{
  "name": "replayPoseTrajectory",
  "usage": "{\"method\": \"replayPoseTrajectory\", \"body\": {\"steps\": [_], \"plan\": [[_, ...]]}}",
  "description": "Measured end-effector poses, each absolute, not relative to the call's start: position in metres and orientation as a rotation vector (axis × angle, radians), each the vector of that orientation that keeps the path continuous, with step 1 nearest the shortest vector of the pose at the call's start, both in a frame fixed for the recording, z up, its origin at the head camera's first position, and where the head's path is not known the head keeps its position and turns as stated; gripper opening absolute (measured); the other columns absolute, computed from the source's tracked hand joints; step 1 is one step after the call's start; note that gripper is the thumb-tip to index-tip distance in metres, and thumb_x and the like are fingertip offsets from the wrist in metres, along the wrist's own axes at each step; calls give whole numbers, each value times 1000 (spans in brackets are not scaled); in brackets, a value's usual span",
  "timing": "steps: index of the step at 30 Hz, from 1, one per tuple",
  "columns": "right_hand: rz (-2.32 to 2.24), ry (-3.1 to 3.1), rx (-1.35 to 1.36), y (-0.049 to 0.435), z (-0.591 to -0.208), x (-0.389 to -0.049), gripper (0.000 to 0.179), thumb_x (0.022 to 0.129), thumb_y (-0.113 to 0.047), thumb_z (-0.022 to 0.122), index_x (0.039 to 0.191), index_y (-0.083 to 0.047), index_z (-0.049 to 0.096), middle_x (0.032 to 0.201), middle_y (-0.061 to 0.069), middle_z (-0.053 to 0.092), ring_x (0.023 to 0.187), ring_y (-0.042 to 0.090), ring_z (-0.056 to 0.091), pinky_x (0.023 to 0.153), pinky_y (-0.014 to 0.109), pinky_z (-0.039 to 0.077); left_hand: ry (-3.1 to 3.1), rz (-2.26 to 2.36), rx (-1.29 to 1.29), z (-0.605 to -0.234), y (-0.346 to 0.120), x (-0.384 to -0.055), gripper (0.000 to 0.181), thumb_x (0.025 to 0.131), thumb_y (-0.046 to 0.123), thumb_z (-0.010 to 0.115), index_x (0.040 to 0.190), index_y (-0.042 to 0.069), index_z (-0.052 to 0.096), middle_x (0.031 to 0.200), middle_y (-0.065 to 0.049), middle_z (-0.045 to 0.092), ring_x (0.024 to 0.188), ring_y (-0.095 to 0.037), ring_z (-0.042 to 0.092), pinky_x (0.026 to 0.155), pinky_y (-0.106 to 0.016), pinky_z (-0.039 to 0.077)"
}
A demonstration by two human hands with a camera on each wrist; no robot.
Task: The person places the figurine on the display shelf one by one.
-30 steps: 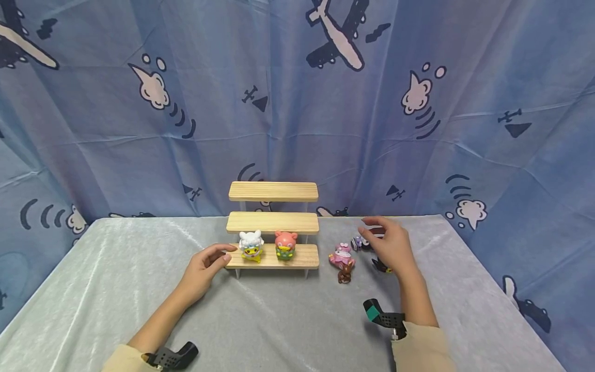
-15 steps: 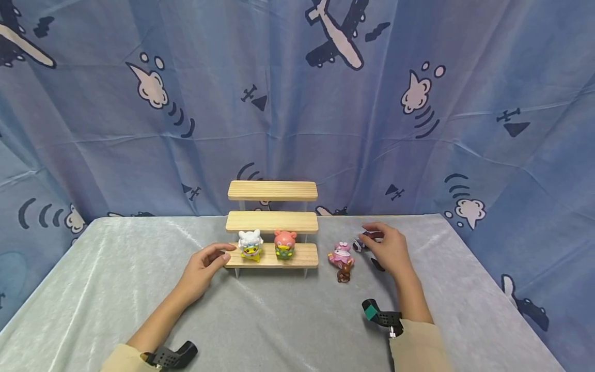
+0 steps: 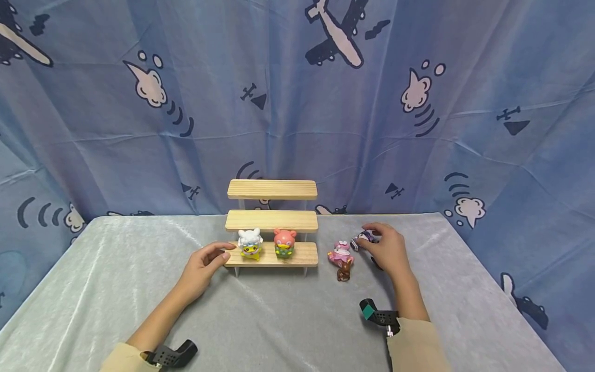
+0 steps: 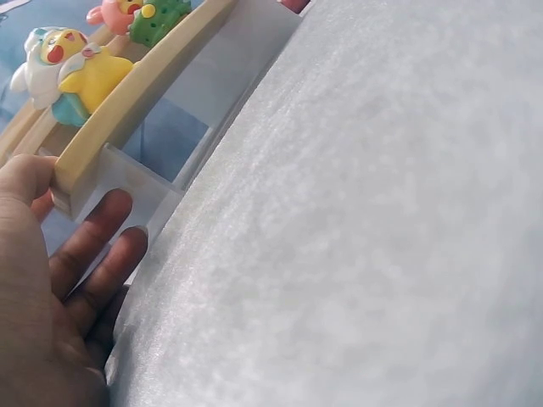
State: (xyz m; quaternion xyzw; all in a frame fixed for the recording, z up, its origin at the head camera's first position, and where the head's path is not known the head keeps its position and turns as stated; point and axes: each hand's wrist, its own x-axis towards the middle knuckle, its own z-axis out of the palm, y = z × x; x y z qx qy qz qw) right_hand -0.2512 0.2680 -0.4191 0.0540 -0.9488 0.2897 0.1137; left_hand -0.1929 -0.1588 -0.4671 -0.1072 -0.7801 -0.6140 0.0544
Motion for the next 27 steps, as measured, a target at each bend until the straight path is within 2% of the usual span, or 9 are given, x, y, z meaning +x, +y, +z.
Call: {"method": "replayPoseTrajectory", "body": {"steps": [4, 8, 11, 19, 27], "plan": [[813, -2864, 159, 266, -419, -253, 60, 91, -33, 75, 134, 4, 58, 129, 30, 63, 115, 47, 62, 95, 60, 50, -2363, -1862, -336, -468, -158, -193, 22, 99, 19, 64, 118, 10, 71, 100, -10, 71, 83, -4, 61, 76, -22, 50], [716, -2969, 110, 263, -421, -254, 78, 91, -49, 70, 143, 5, 48, 139, 33, 55, 126, 50, 54, 102, 64, 44, -2364, -1866, -327, -469, -158, -194, 21, 99, 20, 64, 117, 10, 71, 101, -12, 72, 83, -4, 61, 76, -22, 50], [621, -3012, 46, 261, -422, -255, 83, 90, -56, 68, 143, 4, 47, 140, 35, 53, 126, 54, 52, 101, 66, 43, -2362, -1863, -330, -470, -158, -194, 22, 99, 19, 65, 117, 9, 71, 103, -13, 72, 84, -3, 61, 77, -23, 50], [543, -3037, -34, 259, -423, -255, 81, 90, -61, 64, 140, 1, 52, 134, 35, 58, 119, 53, 57, 95, 64, 47, -2364, -1874, -316, -469, -158, -195, 21, 99, 19, 65, 117, 11, 71, 106, -11, 72, 85, -4, 62, 77, -22, 50], [586, -2974, 15, 258, -425, -254, 71, 88, -50, 71, 139, -5, 54, 130, 32, 61, 115, 50, 61, 86, 62, 50, -2366, -1864, -324, -470, -159, -194, 21, 99, 19, 64, 117, 11, 71, 108, -10, 72, 85, -4, 63, 77, -22, 51]]}}
